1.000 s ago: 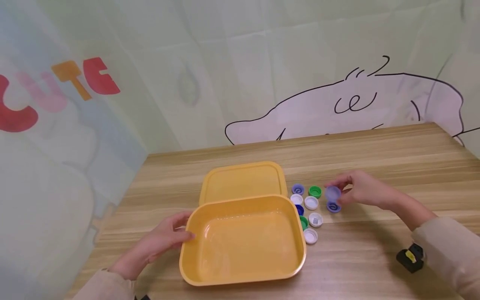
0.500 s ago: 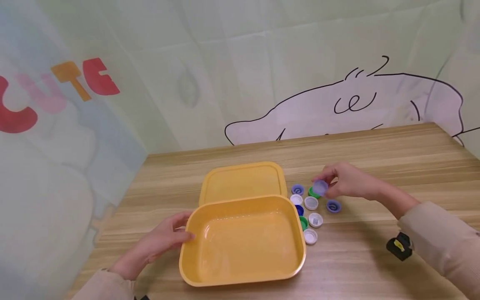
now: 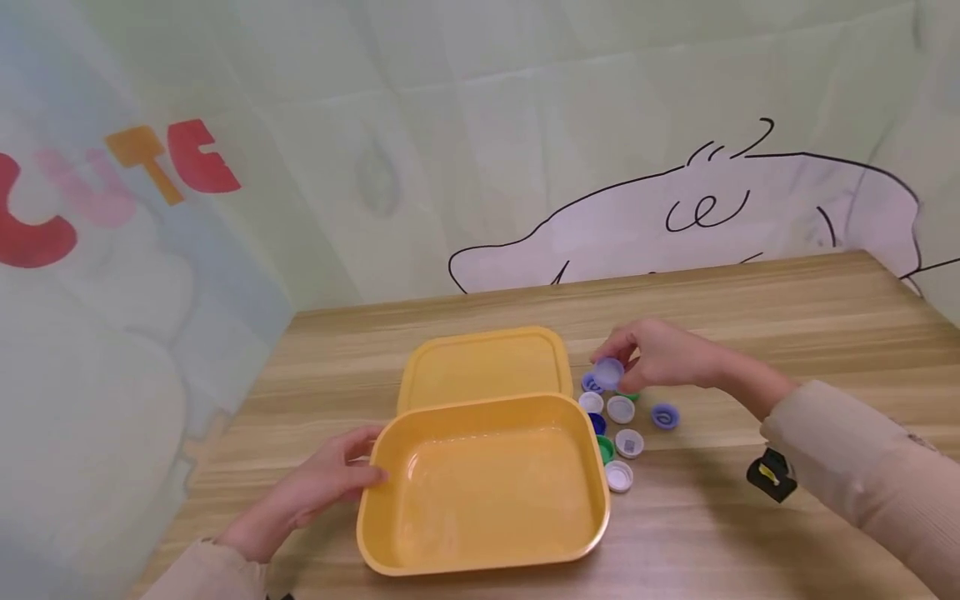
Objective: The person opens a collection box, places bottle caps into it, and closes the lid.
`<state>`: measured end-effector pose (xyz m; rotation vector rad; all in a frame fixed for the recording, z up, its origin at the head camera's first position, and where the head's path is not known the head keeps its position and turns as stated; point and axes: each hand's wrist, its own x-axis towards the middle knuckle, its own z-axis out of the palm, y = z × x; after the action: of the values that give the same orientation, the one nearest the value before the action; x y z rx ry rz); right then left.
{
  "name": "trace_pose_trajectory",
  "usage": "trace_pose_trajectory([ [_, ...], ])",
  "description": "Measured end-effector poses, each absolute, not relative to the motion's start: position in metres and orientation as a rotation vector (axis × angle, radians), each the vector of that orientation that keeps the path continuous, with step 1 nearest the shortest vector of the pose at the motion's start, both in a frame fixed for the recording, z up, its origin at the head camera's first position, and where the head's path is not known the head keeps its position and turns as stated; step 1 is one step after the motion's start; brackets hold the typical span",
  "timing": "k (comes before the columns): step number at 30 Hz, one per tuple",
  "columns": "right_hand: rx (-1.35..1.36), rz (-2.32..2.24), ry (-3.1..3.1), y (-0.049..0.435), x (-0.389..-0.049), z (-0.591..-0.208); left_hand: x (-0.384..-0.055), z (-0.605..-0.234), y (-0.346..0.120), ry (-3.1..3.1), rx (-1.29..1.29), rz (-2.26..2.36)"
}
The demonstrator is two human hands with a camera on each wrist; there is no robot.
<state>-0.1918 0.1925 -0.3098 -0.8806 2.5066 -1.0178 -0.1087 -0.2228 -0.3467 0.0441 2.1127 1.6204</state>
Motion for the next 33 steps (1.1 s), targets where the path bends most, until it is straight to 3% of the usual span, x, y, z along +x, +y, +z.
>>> trace_pose_trajectory([
  [33, -1.114, -0.936, 2.334, 0.119, -0.199, -0.289, -0.108, -0.349, -0.222, 2.117, 0.048, 1.643],
])
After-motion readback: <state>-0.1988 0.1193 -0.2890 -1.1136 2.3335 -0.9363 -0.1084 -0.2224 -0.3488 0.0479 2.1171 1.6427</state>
